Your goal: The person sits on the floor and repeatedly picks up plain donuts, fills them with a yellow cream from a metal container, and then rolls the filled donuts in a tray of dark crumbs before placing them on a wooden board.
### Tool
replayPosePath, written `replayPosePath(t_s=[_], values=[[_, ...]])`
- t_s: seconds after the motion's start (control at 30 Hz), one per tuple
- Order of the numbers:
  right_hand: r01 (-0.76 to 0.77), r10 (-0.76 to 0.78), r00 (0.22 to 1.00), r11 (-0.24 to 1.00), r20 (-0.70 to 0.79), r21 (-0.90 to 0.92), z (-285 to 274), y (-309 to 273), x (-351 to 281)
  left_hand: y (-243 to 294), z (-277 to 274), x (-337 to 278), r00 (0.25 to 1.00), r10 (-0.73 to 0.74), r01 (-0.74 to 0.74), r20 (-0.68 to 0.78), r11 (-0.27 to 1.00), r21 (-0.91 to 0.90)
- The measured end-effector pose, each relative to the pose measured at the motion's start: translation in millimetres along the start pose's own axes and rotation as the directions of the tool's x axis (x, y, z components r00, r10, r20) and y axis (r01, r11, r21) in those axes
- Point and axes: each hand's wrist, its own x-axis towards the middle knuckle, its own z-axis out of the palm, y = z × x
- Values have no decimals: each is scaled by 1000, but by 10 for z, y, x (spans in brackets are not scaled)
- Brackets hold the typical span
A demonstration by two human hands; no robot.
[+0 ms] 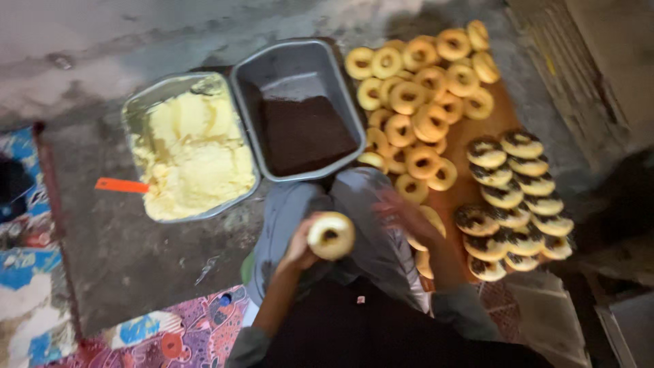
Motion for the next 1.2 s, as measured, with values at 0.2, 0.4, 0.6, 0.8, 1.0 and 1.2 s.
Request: replayPosePath(t_s=[0.2, 0.4, 0.6, 0.8, 1.0, 1.2], values=[[-272, 52, 829, 907, 556, 321, 789, -653, 1171, 286, -51, 155, 987, -144, 126, -79, 972, -199], [95, -63, 979, 982, -192, 163, 932, -360, 2952, 632, -99, 104, 927, -182, 311, 328, 862, -400], [189, -204, 978, 819, 32, -541, 1412, 6, 3249, 741, -92, 174, 893, -189, 392, 409, 773, -499], [230, -294, 955, 814, -38, -534, 1241, -226, 3014, 763, -82, 174, 895, -183, 375, 406, 802, -465], [-77, 6, 996, 544, 88, 836, 336, -58, 2077, 742, -122, 155, 881, -123, 361, 456, 797, -483], [268, 88, 926, 530, -367, 804, -575, 599, 281, 704, -98, 121, 915, -72, 265, 398, 849, -457]])
